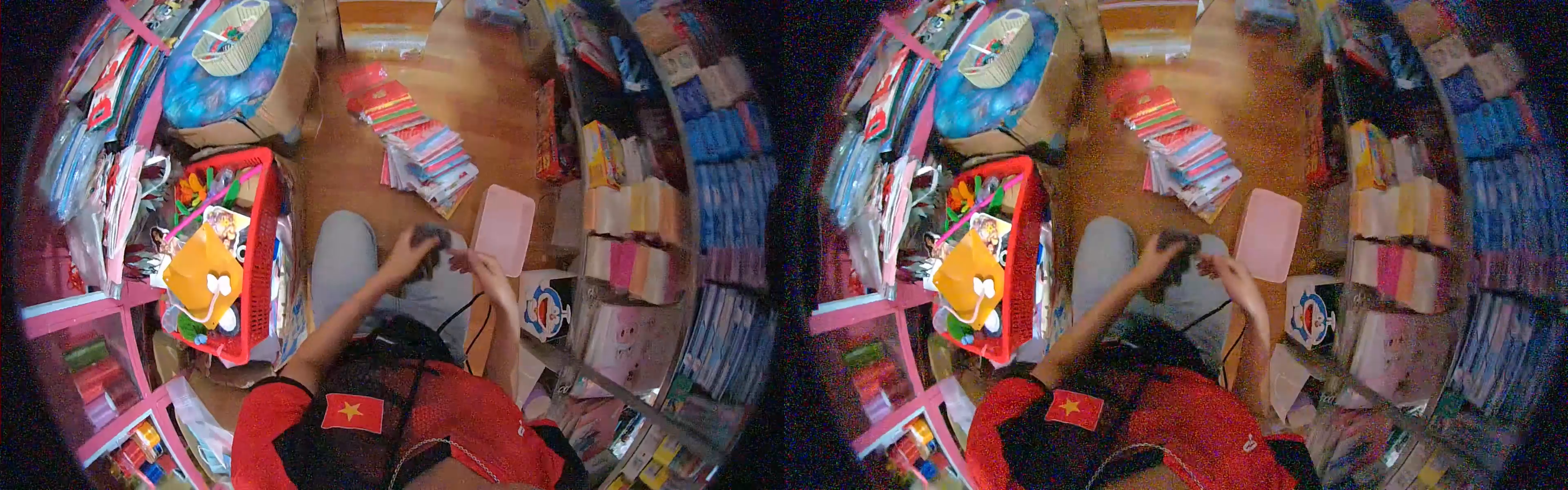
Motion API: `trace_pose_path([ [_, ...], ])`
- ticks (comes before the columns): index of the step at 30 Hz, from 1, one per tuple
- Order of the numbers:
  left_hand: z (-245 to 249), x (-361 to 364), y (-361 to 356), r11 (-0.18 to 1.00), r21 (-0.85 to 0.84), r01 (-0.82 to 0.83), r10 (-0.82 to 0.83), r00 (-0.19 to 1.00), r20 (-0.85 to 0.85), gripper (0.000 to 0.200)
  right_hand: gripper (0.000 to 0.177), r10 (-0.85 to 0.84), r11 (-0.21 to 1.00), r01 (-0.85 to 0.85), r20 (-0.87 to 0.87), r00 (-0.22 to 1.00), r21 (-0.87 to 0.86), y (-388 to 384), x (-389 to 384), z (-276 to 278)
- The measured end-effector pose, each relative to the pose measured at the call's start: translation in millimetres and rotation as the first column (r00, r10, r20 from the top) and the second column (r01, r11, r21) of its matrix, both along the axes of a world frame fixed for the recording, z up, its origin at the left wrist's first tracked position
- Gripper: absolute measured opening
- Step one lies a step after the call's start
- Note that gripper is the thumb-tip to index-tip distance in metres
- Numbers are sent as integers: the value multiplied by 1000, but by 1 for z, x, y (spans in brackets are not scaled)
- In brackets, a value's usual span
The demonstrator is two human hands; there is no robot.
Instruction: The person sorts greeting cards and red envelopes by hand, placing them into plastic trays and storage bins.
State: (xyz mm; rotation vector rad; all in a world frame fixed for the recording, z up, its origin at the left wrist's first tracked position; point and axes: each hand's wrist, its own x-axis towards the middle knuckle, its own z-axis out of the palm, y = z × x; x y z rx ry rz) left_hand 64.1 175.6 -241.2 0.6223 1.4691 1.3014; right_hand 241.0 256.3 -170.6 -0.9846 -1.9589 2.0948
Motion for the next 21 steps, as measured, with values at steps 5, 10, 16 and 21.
trace_pose_path([
  [5, 27, -82, 37, 919, -266, -291, 257, 954, -155, 26, 33, -533, 842, 539, 143, 834, -3, 33, 39, -67],
  [10, -102, -169, 63, 915, -76, -397, 377, 905, -196, 23, 30, -536, 842, 536, 201, 820, 56, 80, 33, -121],
  [16, -159, -237, 124, 740, -307, -598, 13, 470, -883, 58, 26, -496, 774, 362, 142, 857, 519, 175, -90, -166],
  [21, -237, -294, 101, 879, -424, -218, -404, 134, -905, 56, 33, -355, 726, 225, 74, 932, 650, 248, -247, -188],
])
